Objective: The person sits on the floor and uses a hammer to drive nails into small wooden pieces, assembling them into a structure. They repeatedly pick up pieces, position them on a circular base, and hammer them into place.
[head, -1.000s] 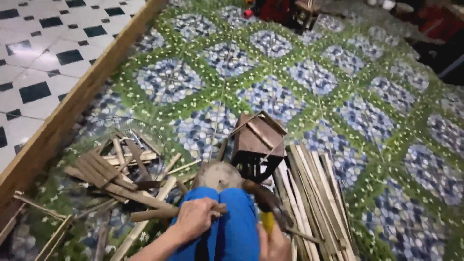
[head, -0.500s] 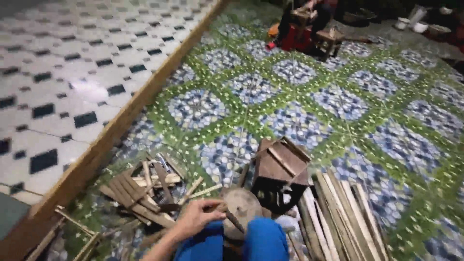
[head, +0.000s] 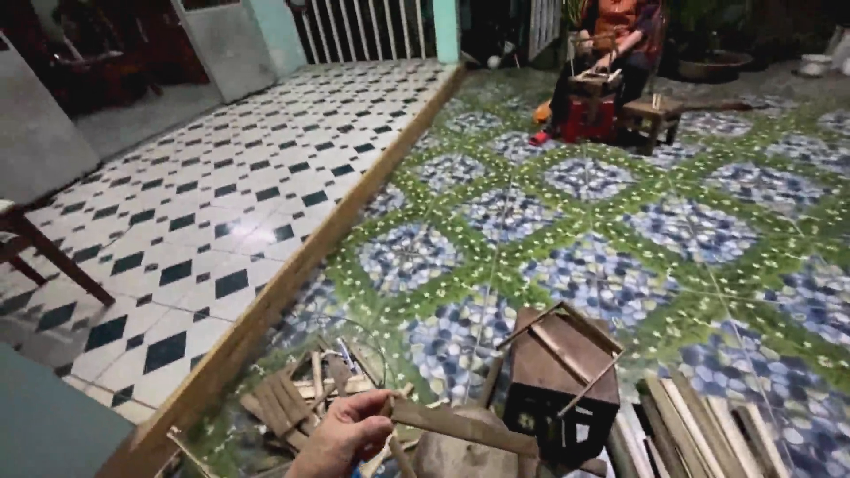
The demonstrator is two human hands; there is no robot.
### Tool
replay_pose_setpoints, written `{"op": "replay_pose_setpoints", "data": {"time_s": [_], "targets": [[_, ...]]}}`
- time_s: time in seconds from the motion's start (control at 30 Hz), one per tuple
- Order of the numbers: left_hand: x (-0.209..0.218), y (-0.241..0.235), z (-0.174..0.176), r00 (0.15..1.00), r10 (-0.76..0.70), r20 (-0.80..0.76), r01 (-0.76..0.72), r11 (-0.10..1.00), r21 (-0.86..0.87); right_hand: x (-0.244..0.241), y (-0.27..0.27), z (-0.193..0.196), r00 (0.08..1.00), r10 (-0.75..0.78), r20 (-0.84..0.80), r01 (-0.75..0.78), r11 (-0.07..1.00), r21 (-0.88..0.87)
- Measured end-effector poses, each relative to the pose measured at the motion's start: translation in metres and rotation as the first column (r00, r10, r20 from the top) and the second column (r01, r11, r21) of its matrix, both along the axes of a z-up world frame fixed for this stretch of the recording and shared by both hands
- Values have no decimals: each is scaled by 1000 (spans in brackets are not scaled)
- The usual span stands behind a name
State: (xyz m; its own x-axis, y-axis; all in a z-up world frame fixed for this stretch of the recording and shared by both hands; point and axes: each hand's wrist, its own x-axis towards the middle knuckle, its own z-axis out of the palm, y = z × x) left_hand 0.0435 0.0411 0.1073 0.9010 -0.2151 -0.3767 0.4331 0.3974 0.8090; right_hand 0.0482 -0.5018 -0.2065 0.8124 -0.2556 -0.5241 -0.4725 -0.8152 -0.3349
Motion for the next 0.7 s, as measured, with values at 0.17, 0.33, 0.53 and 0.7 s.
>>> {"op": "replay_pose_setpoints", "data": {"time_s": [0.17, 0.33, 0.53, 0.7], "targets": [[-8, 0, -14, 995, -46, 90, 60, 987, -152, 18, 71, 210, 973, 144, -182, -148, 989, -10], [-17, 6, -25, 998, -4, 66, 18, 976, -219, -80, 227, 269, 160, 621, 768, -23, 780, -626], [-10, 0, -34, 996, -48, 75, 59, 987, -147, -54, 264, 204, 316, 430, 846, -228, 900, -372], [-12, -9, -22, 995, -39, 92, 40, 999, -12, -64, 276, 191, 610, 315, 727, -250, 947, -201]]}}
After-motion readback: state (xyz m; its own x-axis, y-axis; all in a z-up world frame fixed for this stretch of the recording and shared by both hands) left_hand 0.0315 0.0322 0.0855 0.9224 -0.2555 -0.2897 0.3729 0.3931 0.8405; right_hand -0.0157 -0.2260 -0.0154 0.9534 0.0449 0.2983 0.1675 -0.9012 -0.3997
